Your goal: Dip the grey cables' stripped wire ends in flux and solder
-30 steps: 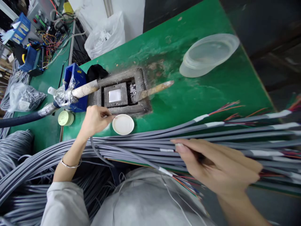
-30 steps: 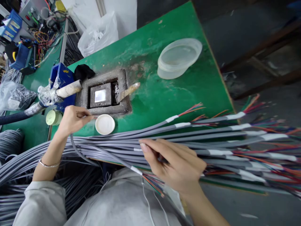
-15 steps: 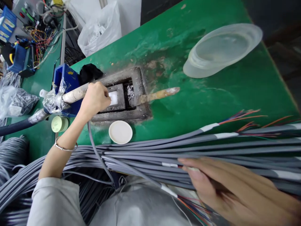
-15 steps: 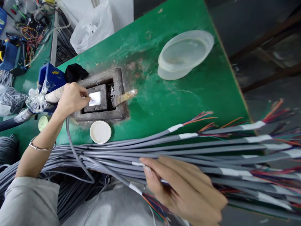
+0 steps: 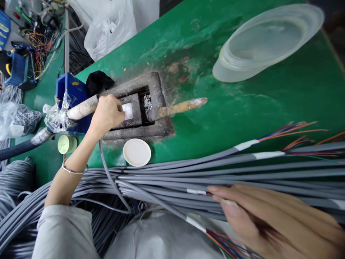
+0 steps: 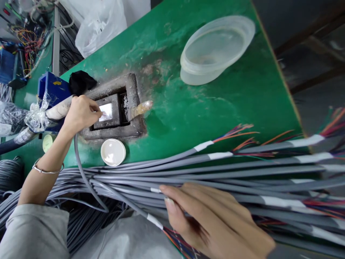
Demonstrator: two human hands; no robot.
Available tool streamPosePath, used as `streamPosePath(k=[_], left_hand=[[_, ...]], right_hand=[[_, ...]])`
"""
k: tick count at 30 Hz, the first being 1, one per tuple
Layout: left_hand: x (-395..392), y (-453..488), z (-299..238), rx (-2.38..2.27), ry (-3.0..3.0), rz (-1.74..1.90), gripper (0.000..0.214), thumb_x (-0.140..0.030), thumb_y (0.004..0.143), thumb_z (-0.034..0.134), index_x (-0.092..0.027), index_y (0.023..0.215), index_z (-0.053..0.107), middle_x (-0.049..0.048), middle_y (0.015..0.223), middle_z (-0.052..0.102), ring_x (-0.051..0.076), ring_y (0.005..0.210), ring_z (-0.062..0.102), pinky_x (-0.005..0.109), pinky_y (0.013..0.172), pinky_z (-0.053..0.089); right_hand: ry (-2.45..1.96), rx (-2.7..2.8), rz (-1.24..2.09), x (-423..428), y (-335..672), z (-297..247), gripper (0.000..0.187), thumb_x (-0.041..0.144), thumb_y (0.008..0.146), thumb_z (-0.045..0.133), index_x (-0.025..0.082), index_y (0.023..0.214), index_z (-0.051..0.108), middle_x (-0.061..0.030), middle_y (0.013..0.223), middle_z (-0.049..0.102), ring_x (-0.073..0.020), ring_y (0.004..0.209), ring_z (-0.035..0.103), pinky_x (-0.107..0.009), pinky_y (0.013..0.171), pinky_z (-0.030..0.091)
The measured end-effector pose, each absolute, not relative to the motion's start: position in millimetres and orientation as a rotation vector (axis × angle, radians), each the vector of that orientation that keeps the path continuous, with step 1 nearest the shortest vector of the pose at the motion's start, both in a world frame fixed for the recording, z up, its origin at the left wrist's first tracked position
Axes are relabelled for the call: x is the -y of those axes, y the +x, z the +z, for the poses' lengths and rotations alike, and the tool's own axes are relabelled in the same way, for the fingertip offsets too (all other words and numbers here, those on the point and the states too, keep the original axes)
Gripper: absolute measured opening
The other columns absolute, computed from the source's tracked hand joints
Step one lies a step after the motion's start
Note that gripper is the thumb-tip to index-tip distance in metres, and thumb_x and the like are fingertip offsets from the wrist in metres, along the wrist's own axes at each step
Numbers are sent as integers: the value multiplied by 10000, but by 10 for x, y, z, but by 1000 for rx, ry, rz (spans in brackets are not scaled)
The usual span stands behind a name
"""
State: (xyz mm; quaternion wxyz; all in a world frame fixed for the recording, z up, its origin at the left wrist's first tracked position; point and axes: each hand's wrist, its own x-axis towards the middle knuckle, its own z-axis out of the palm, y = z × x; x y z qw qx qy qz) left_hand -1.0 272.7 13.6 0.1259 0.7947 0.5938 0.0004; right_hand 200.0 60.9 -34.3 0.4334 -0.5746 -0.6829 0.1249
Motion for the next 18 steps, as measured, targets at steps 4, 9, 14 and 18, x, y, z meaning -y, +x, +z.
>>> streamPosePath(k=[4,9,14,18], left_hand=[[-2743,-19,111,-1724,2329,4,134,-70,550,536,-152,472,607,39,484,512,245,697,565,411,771,429],[-2751,-8,88,-1735,2341,-2,120,-78,562,544,-135,487,619,42,498,518,238,670,572,417,749,439],[-2778,-6,30,-1743,2329,-64,115,-87,576,547,-131,499,621,62,535,547,257,704,582,424,760,435],[-2752,2,89,-1736,2349,-25,106,-93,590,561,-139,515,621,42,527,556,227,694,571,386,750,441]], right_hand=[[-1381,1676,367,-597,2004,-365,201,113,854,495,274,859,615,31,603,685,-146,535,655,-276,570,543],[-1365,1672,368,-582,2005,-402,194,120,856,497,262,871,629,23,619,689,-146,537,653,-278,578,544],[-1348,1722,344,-557,2064,-468,173,154,880,486,248,862,630,14,623,697,-142,535,654,-282,578,546],[-1310,1733,314,-552,2081,-474,168,201,898,474,259,835,619,19,586,692,-138,514,649,-276,530,533]])
